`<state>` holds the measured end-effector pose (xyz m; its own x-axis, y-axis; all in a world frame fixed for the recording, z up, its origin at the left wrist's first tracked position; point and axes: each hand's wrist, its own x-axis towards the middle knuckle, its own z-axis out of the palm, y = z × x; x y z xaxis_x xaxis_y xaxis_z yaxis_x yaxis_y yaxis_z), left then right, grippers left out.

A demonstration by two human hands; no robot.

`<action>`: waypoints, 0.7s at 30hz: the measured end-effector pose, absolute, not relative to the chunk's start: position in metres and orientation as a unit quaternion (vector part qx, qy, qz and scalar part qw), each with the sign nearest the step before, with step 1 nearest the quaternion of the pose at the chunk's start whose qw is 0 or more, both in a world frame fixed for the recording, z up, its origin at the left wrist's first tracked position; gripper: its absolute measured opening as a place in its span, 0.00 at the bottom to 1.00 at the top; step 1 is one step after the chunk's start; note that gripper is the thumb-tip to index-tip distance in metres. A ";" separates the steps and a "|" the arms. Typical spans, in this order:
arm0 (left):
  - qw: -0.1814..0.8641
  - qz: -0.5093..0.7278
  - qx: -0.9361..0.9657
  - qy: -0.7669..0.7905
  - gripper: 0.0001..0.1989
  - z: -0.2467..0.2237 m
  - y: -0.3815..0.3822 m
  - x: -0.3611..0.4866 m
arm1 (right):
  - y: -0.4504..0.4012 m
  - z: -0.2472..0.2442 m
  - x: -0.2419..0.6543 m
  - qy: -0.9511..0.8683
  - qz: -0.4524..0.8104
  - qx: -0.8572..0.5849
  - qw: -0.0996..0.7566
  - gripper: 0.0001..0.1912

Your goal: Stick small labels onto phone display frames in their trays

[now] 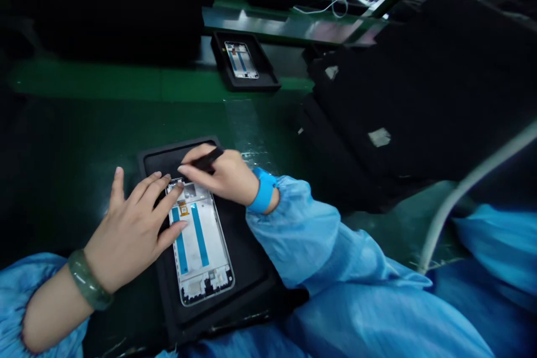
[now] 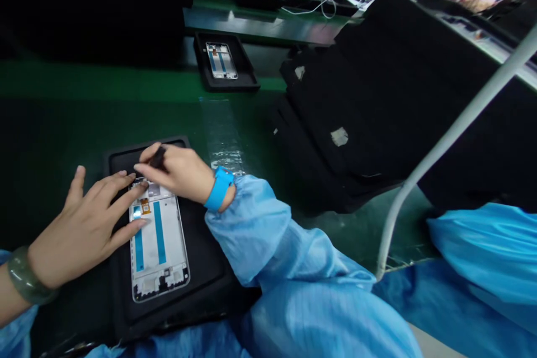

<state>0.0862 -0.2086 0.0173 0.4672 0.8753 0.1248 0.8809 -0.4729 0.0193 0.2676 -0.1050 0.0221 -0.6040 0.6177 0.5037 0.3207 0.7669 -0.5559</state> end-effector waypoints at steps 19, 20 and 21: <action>0.148 -0.144 -0.778 -0.594 0.27 0.032 -0.200 0.073 | 0.007 0.016 0.272 -0.831 0.016 -0.554 0.036 0.16; 0.150 -0.150 -0.773 -0.598 0.26 0.031 -0.198 0.072 | 0.018 0.016 0.266 -0.817 0.018 -0.576 0.040 0.17; 0.147 -0.149 -0.770 -0.602 0.26 0.029 -0.196 0.071 | 0.028 0.015 0.257 -0.805 0.023 -0.591 0.042 0.18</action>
<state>0.0708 -0.1962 0.0288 0.2305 0.8842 0.4064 0.9717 -0.2312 -0.0481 0.2572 0.0284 0.0154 -0.2979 0.9537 0.0412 0.9499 0.3004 -0.0863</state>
